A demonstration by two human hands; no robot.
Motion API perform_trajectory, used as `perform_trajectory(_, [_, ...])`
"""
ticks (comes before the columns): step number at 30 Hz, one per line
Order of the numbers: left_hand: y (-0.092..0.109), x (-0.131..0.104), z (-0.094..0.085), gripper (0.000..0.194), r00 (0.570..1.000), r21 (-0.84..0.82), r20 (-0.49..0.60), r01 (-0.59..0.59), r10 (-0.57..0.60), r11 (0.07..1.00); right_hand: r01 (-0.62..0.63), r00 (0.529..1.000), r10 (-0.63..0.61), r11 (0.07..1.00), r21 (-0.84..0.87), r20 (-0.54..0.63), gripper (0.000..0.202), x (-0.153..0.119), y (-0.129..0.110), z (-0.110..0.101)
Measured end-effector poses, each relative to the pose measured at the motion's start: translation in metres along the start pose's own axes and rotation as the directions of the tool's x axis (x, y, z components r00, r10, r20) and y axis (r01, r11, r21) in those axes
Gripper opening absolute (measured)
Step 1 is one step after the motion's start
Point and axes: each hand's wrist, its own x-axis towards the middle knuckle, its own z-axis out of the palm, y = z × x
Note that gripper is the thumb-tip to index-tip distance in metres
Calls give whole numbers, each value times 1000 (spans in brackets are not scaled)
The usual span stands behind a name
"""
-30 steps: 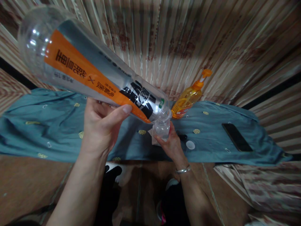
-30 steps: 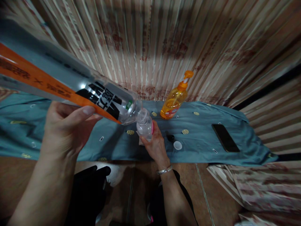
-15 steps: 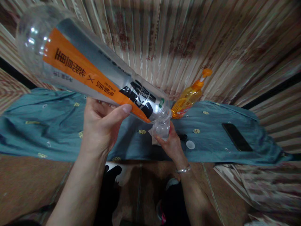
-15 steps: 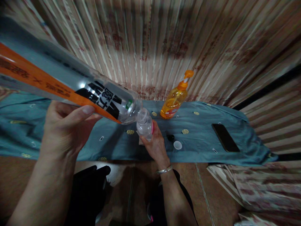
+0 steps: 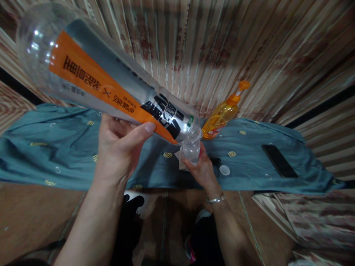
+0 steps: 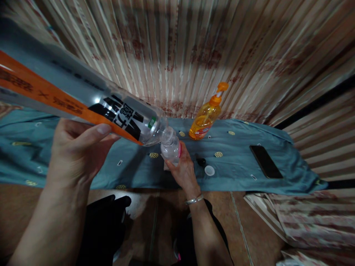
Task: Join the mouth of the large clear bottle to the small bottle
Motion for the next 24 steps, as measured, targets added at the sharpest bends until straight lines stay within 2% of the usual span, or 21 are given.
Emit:
perform_trajectory(9, [1, -1, 0, 42, 1000, 22, 24, -8, 8, 1000, 12, 1000, -12, 1000, -27, -8, 83, 0, 1, 1])
perform_trajectory(18, [-1, 0, -1, 46, 998, 21, 43, -56, 55, 998, -20, 1000, 20, 1000, -3, 5, 83, 1, -2, 1])
perform_trajectory(24, [1, -1, 0, 44, 1000, 40, 23, -16, 16, 999, 0, 1000, 0, 1000, -6, 10, 83, 0, -1, 1])
